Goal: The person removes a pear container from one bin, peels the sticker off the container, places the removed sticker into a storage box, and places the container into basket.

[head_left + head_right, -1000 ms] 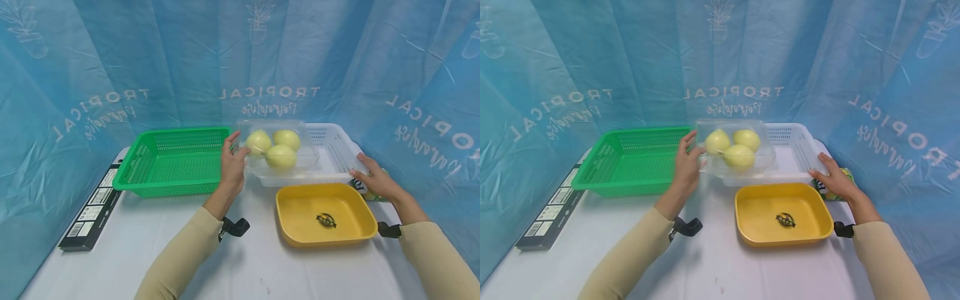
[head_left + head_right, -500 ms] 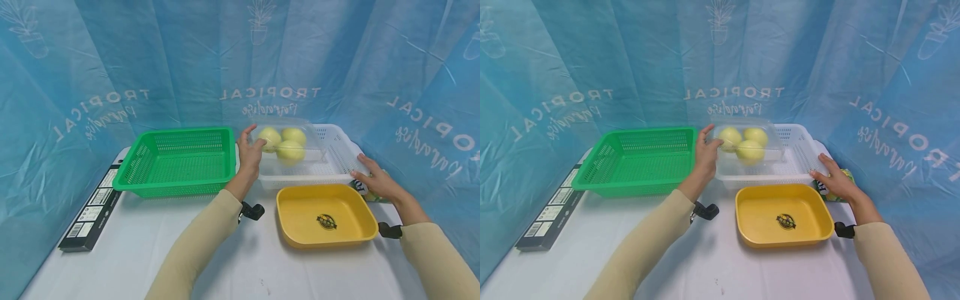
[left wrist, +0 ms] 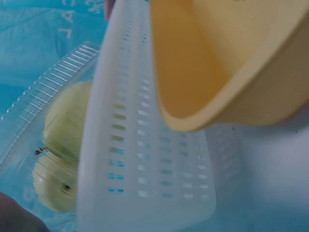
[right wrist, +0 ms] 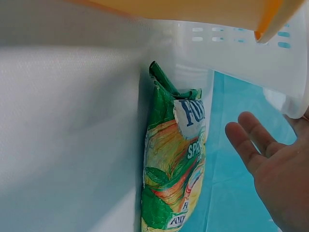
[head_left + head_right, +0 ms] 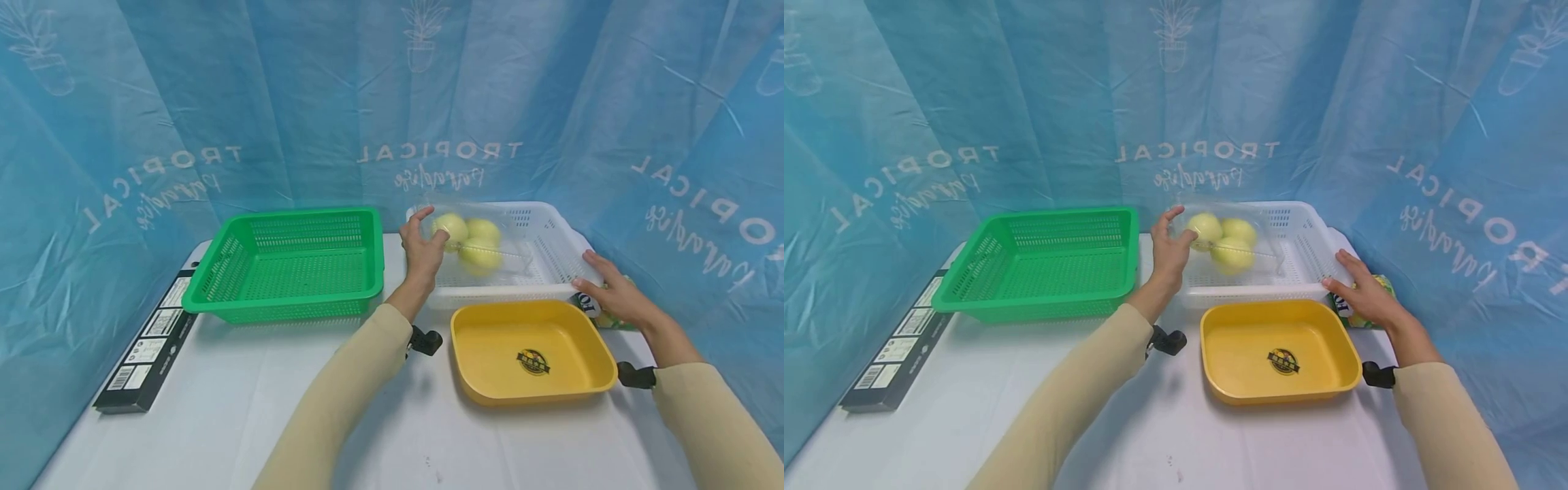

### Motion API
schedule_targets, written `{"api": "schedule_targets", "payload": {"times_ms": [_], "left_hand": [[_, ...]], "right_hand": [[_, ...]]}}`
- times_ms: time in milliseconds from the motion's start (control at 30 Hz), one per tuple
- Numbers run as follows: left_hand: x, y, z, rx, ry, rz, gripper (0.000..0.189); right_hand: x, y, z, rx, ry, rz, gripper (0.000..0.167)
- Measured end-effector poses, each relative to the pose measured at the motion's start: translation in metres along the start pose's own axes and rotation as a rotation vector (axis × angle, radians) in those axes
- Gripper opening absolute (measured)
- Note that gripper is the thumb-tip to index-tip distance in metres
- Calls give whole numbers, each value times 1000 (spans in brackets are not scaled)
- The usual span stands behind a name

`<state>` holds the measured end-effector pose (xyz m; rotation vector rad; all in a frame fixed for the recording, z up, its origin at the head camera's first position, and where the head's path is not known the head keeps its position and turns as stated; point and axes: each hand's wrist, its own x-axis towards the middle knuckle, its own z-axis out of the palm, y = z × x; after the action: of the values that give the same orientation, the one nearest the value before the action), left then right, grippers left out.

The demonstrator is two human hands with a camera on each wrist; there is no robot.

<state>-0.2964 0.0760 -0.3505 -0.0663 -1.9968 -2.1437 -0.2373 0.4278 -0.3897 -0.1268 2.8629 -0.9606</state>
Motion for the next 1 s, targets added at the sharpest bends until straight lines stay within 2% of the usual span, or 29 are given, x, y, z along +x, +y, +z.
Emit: {"api": "schedule_targets", "payload": {"times_ms": [333, 600, 800, 1000], "left_hand": [[0, -6, 8, 64, -4, 18, 49], [-1, -10, 14, 86, -33, 17, 50], [-3, -10, 16, 101, -31, -1, 50], [-3, -11, 15, 133, -33, -54, 50]], "right_hand": [[1, 2, -1, -3, 9, -17, 83], [1, 0, 0, 3, 11, -25, 83], [1, 1, -1, 7, 18, -18, 84], [0, 0, 1, 6, 22, -21, 84]]}}
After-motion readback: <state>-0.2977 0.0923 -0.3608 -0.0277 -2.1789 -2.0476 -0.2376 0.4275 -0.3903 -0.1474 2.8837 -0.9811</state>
